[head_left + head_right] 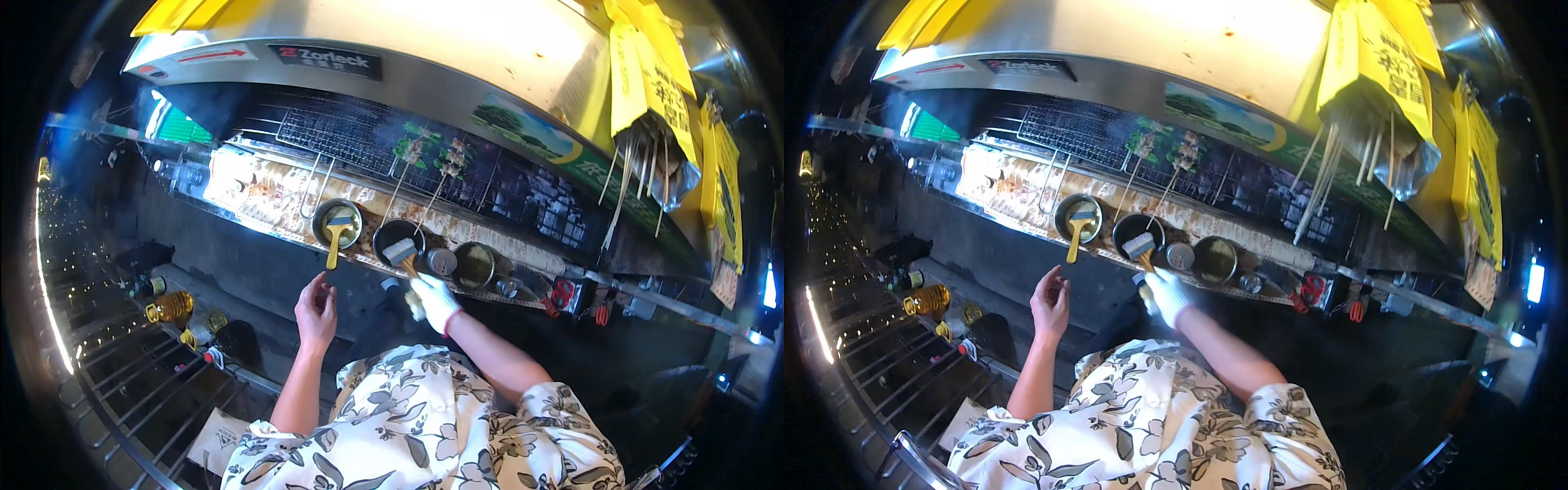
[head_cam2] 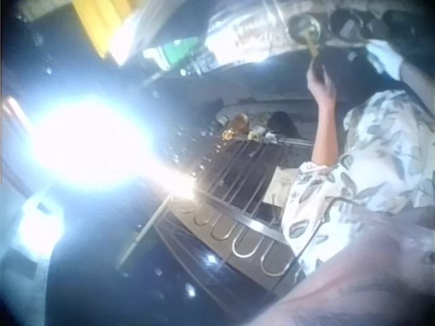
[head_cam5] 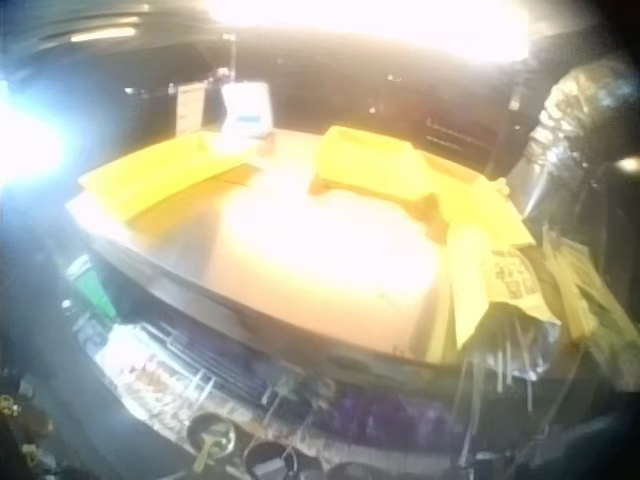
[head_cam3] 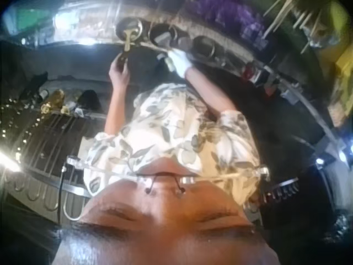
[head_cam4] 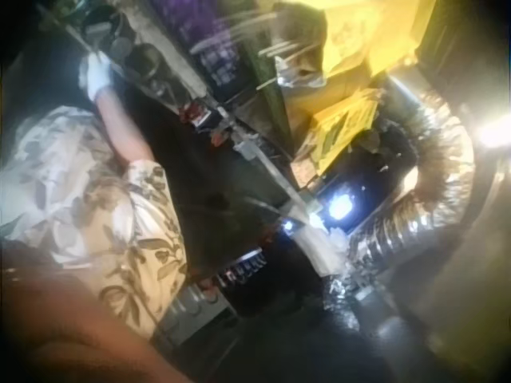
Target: The person grills skewers of meat and vegetables on a charcoal grill at a street food stall. They turn the skewers, apply sauce with a brush, and season the food. The cooked skewers are then placed into a plastic bag for a customer.
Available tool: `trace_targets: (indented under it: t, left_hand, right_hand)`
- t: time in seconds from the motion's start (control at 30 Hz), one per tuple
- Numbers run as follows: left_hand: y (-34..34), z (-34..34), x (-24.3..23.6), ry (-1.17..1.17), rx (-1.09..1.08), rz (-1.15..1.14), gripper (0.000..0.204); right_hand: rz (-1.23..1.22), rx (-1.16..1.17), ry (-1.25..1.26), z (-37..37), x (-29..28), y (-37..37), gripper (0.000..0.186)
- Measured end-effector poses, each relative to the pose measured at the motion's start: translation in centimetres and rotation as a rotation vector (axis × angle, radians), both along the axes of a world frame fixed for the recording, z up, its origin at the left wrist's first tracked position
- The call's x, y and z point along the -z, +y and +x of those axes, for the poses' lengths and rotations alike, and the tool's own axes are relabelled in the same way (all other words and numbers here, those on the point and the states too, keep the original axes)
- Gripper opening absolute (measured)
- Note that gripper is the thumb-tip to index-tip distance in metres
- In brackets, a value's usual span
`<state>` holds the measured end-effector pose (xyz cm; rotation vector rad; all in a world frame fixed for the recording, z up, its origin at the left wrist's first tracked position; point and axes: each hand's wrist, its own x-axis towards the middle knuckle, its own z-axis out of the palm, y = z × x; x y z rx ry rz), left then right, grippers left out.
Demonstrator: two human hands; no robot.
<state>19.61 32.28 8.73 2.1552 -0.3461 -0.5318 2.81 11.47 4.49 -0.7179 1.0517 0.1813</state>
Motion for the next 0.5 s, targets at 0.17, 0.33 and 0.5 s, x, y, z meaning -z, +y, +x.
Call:
trace_targets:
  t: [0.17, 0.33, 0.5]
  left_hand:
    - [-0.8, -1.7, 0.5, 0.139, 0.077, 0.004, 0.035]
    - [-2.0, -3.4, 1.8, 0.197, 0.187, -0.028, 0.037]
    - [-3.9, -4.1, 1.9, 0.183, 0.216, -0.050, 0.032]
  right_hand:
    - [0.119, 0.105, 0.069, 3.3, 5.5, 2.7, 0.029]
    - [-0.247, -0.574, 0.010, -3.8, 2.0, -0.8, 0.032]
    - [-1.144, -0.811, 0.427, -10.4, 4.8, -8.6, 0.017]
